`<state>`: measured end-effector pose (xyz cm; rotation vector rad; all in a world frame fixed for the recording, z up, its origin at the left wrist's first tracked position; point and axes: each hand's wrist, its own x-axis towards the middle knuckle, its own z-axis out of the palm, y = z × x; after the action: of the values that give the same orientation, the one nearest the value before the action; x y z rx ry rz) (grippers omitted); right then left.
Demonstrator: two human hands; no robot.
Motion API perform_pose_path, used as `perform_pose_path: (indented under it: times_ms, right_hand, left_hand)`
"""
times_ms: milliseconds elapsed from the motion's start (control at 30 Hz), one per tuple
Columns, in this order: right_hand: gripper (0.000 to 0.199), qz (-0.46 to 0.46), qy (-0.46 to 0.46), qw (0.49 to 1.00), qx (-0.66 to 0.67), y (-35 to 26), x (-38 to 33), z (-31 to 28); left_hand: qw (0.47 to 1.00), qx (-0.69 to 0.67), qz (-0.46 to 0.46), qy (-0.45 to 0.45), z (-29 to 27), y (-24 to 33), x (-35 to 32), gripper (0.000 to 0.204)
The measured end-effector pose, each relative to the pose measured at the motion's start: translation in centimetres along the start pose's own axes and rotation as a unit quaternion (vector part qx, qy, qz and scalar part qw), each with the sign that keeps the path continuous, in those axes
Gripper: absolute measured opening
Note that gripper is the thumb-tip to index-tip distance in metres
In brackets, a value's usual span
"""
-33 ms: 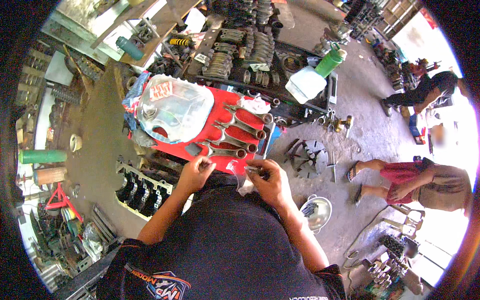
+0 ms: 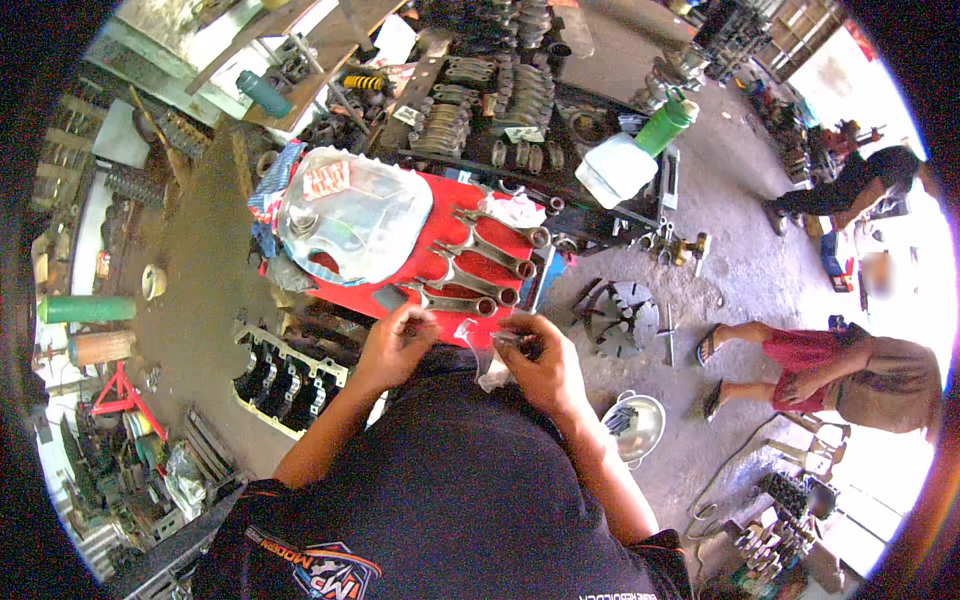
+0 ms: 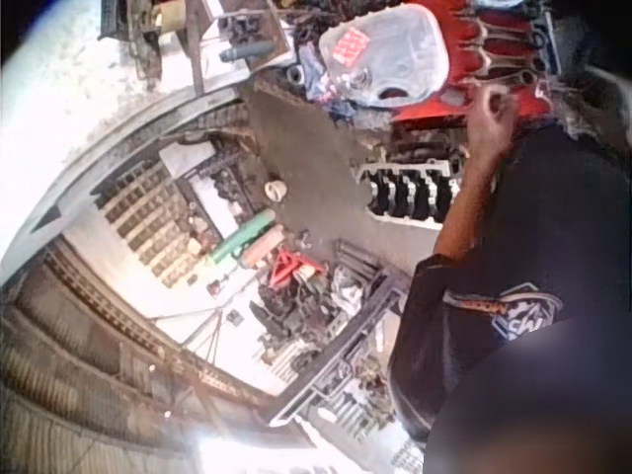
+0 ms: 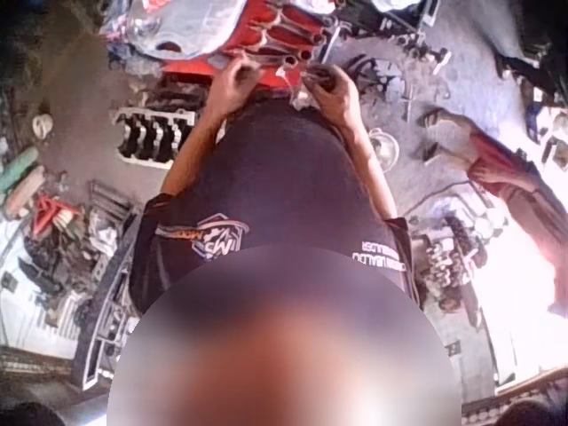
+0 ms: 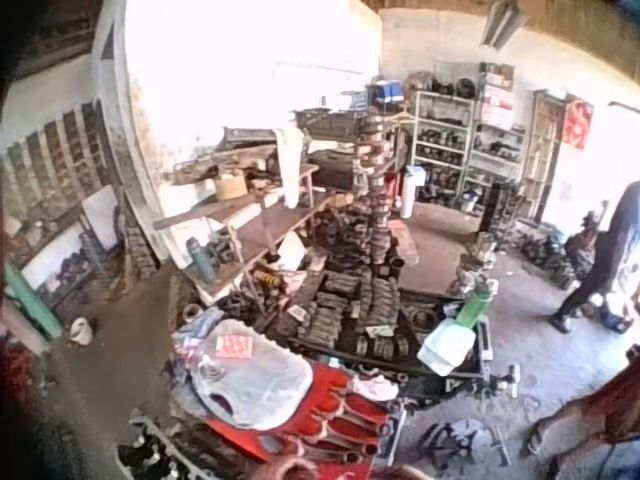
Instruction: The person wipes and inspects small metal engine parts, likely connecting rod caps, using a cloth. They pick up each part, wipe it, rotate it to view different surfaces, and place it back on a red tray. The person repeats this process for several parts while other workers are visible in the background.
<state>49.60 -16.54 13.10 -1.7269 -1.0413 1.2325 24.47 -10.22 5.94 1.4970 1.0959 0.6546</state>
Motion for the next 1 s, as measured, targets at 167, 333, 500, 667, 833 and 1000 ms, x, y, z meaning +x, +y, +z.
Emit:
perform_pose_path:
  times_ms: [167,333,500,667,833,1000]
  right_hand:
    - [0.027,0.024,-0.026,0.997,-0.069,-2.4,0.5,1.0]
    - [0.026,-0.020,-0.043,0.993,-0.105,-3.5,0.3,0.5]
    - [0.023,-0.005,-0.055,0.996,-0.070,-3.8,0.2,0.2]
    - [0.024,-0.076,-0.046,0.993,-0.075,-3.6,0.3,-0.1]
    - [0.022,-0.235,0.010,0.960,-0.150,-3.2,0.1,-0.7]
    - [0.019,-0.209,-0.053,0.964,-0.153,-3.0,-0.3,-2.0]
  left_hand:
    - [0.961,0.171,0.190,-0.103,0.7,12.1,2.4,0.042]
    - [0.941,0.255,0.204,-0.087,0.3,12.3,2.4,0.025]
    - [0.931,0.265,0.249,-0.017,0.1,11.7,2.3,0.020]
    - [0.960,0.226,0.147,-0.077,1.3,11.8,2.1,0.023]
    - [0.955,0.231,0.181,-0.046,2.3,10.8,2.0,0.022]
    - [0.958,0.205,0.182,-0.079,2.4,10.6,1.7,0.020]
